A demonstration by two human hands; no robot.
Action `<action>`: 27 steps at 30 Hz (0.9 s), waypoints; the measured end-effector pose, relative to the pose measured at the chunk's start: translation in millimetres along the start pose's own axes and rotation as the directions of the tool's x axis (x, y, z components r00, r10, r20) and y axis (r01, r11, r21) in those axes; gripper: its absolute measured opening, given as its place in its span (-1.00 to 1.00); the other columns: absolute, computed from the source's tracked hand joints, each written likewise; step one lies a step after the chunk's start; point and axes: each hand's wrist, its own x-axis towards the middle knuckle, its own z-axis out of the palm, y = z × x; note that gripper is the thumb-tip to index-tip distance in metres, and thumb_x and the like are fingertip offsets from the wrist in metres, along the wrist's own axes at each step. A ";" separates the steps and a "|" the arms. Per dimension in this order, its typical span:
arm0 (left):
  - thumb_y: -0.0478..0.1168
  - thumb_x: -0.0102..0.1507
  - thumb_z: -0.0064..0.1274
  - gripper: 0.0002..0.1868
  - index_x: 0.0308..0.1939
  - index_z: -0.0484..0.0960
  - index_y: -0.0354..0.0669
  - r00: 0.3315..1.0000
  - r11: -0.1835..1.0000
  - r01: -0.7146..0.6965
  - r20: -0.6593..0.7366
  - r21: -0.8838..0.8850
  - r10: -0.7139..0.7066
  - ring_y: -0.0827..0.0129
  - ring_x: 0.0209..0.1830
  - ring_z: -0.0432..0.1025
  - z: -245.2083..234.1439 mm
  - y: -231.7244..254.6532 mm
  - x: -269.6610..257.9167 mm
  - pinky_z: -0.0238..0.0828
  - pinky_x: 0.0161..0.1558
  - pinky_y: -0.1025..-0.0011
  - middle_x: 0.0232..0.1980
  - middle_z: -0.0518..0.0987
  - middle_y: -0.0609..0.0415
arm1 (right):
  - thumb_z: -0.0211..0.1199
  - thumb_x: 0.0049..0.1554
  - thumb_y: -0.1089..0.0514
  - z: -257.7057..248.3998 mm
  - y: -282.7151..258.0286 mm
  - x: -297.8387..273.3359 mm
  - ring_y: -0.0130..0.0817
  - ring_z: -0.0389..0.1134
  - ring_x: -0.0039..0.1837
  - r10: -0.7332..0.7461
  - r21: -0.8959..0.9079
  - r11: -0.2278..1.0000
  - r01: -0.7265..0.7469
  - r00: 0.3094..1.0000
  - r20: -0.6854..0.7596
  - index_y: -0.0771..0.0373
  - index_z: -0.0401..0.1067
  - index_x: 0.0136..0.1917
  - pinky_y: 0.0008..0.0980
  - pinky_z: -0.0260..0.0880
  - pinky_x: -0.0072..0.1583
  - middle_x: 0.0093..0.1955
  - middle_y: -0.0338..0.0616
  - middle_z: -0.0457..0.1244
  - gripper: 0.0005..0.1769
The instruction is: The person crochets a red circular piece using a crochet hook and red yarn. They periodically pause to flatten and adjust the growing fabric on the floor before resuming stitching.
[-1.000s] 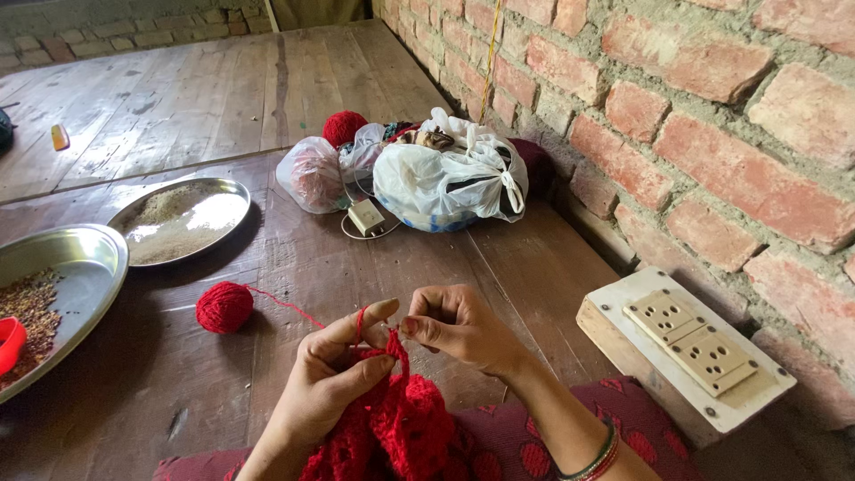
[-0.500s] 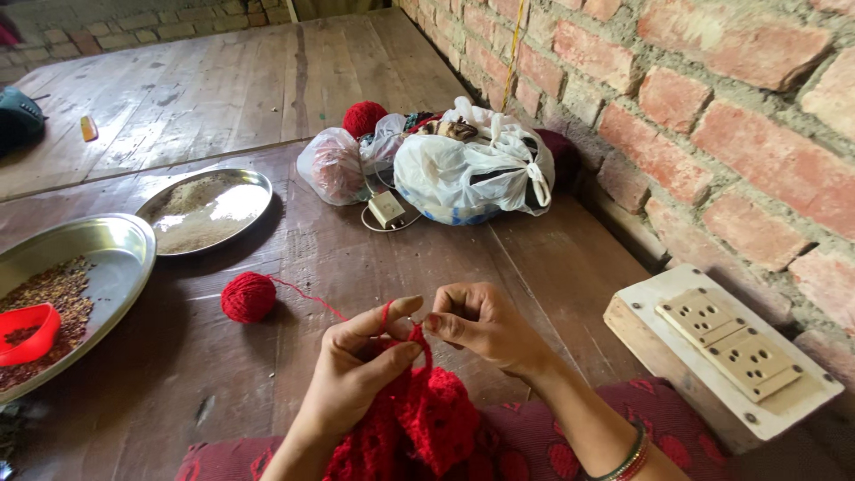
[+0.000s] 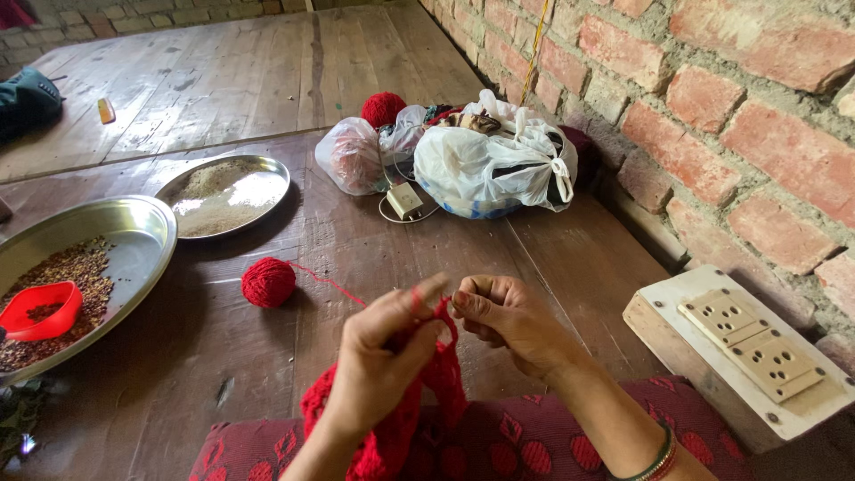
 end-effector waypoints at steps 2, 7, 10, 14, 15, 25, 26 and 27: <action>-0.51 0.23 0.13 -0.41 0.37 0.53 -0.21 0.995 0.969 0.101 0.007 -0.225 -0.102 0.69 -0.33 0.35 -1.9 -0.1 2.9 0.34 -0.28 0.64 -0.28 0.50 0.26 | 0.28 0.19 -0.16 2.1 -6.9 -3.7 -0.65 0.08 -0.34 -0.125 -0.199 0.972 0.124 0.992 0.010 0.18 0.45 -0.20 -0.57 0.07 -0.29 -0.37 -0.42 0.20 -0.63; -0.52 0.21 0.14 -0.34 0.43 0.45 -0.35 0.982 0.915 0.184 0.023 -0.359 -0.189 0.68 -0.33 0.37 -7.8 -2.1 5.1 0.36 -0.25 0.66 -0.26 0.53 0.25 | 0.30 0.20 -0.09 15.0 -23.0 -6.1 -0.66 0.18 -0.31 -0.286 -0.506 0.833 0.223 0.957 -0.050 0.20 0.49 -0.17 -0.57 0.22 -0.25 -0.38 -0.42 0.23 -0.68; -0.51 0.20 0.15 -0.35 0.41 0.46 -0.36 0.979 0.884 0.196 0.029 -0.425 -0.202 0.68 -0.32 0.37 -12.3 -2.8 5.5 0.33 -0.26 0.66 -0.26 0.53 0.25 | 0.33 0.17 -0.03 21.4 -28.6 -12.3 -0.65 0.14 -0.37 -0.326 -0.619 0.765 0.180 0.936 -0.132 0.21 0.52 -0.19 -0.53 0.16 -0.32 -0.43 -0.39 0.23 -0.73; -0.48 0.18 0.19 -0.32 0.42 0.47 -0.36 0.971 0.840 0.235 0.076 -0.489 -0.228 0.68 -0.34 0.36 -18.8 -4.3 6.1 0.30 -0.27 0.66 -0.26 0.53 0.26 | 0.33 0.18 0.00 20.3 -31.6 -15.2 -0.69 0.19 -0.40 -0.577 -0.780 0.503 0.372 0.817 0.018 0.20 0.52 -0.19 -0.57 0.17 -0.35 -0.41 -0.40 0.28 -0.76; -0.47 0.17 0.19 -0.32 0.42 0.47 -0.36 0.966 0.820 0.255 0.093 -0.513 -0.242 0.68 -0.33 0.36 -20.8 -4.3 6.4 0.30 -0.26 0.66 -0.25 0.53 0.26 | 0.32 0.18 0.00 17.7 -31.8 -15.7 -0.70 0.21 -0.40 -0.639 -0.808 0.407 0.426 0.765 0.081 0.19 0.52 -0.19 -0.58 0.17 -0.36 -0.38 -0.41 0.30 -0.77; -0.51 0.16 0.15 -0.28 0.44 0.43 -0.30 0.933 0.842 0.346 0.249 -0.413 -0.262 0.72 -0.38 0.36 -16.7 16.6 5.7 0.31 -0.29 0.66 -0.32 0.50 0.30 | 0.30 0.25 -0.06 -0.6 -19.7 -12.6 -0.66 0.10 -0.32 -0.339 -0.225 0.893 0.389 0.912 0.231 0.20 0.39 -0.21 -0.55 0.11 -0.29 -0.36 -0.42 0.17 -0.66; -0.50 0.18 0.14 -0.28 0.46 0.41 -0.26 0.946 0.881 0.300 0.234 -0.366 -0.225 0.74 -0.38 0.34 -14.5 19.9 5.0 0.31 -0.30 0.67 -0.33 0.50 0.31 | 0.30 0.23 -0.07 -0.1 -18.3 -12.1 -0.67 0.06 -0.33 -0.293 -0.230 0.913 0.336 0.935 0.201 0.20 0.39 -0.23 -0.56 0.06 -0.30 -0.39 -0.44 0.14 -0.65; -0.49 0.20 0.12 -0.28 0.47 0.39 -0.23 0.957 0.914 0.253 0.222 -0.316 -0.189 0.76 -0.39 0.33 -13.2 23.4 4.0 0.31 -0.31 0.68 -0.34 0.49 0.32 | 0.31 0.21 -0.08 0.8 -16.9 -11.8 -0.69 0.03 -0.34 -0.246 -0.233 0.931 0.281 0.954 0.172 0.19 0.38 -0.25 -0.58 0.00 -0.31 -0.42 -0.45 0.11 -0.65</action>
